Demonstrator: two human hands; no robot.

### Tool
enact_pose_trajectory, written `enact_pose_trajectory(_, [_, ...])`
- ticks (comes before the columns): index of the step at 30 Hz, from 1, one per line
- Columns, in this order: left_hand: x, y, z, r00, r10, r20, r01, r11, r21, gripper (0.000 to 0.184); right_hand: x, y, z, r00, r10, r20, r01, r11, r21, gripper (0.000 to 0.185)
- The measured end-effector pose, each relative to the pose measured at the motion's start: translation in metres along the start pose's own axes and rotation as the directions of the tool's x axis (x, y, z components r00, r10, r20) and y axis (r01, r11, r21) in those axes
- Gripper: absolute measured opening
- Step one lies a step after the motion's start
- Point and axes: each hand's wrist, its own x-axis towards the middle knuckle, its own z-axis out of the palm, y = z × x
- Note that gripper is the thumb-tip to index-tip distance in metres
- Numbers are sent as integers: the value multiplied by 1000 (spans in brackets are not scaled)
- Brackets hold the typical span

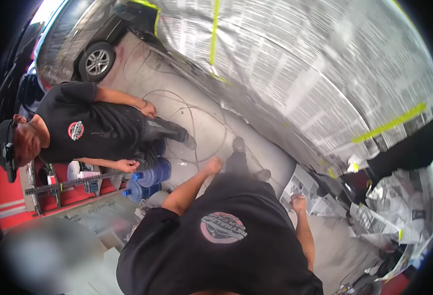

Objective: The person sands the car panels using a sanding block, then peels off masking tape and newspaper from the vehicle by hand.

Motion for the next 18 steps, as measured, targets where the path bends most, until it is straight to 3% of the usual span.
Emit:
enact_pose_trajectory(4, [17,3,-19,978,-205,36,204,979,6,27,32,-44,-5,999,1,35,-2,1000,28,23])
enact_pose_trajectory(7, [29,14,-60,989,-141,-47,138,988,-71,29,61,-63,5,990,-84,110,84,996,8,21])
enact_pose_trajectory(9, [71,-22,-54,1000,-21,-8,21,999,-36,29,45,-109,18,983,-155,102,167,979,-119,19])
enact_pose_trajectory(12, [87,-22,-102,989,86,-123,-107,979,-176,28,55,-149,49,970,-168,176,205,953,-222,19])
enact_pose_trajectory(15, [102,-32,-148,987,59,-146,-76,991,-113,29,82,-186,72,958,-149,246,214,941,-262,19])
enact_pose_trajectory(18, [118,-68,-165,949,18,-315,-83,977,-195,28,117,-221,85,941,-140,308,236,924,-300,20])
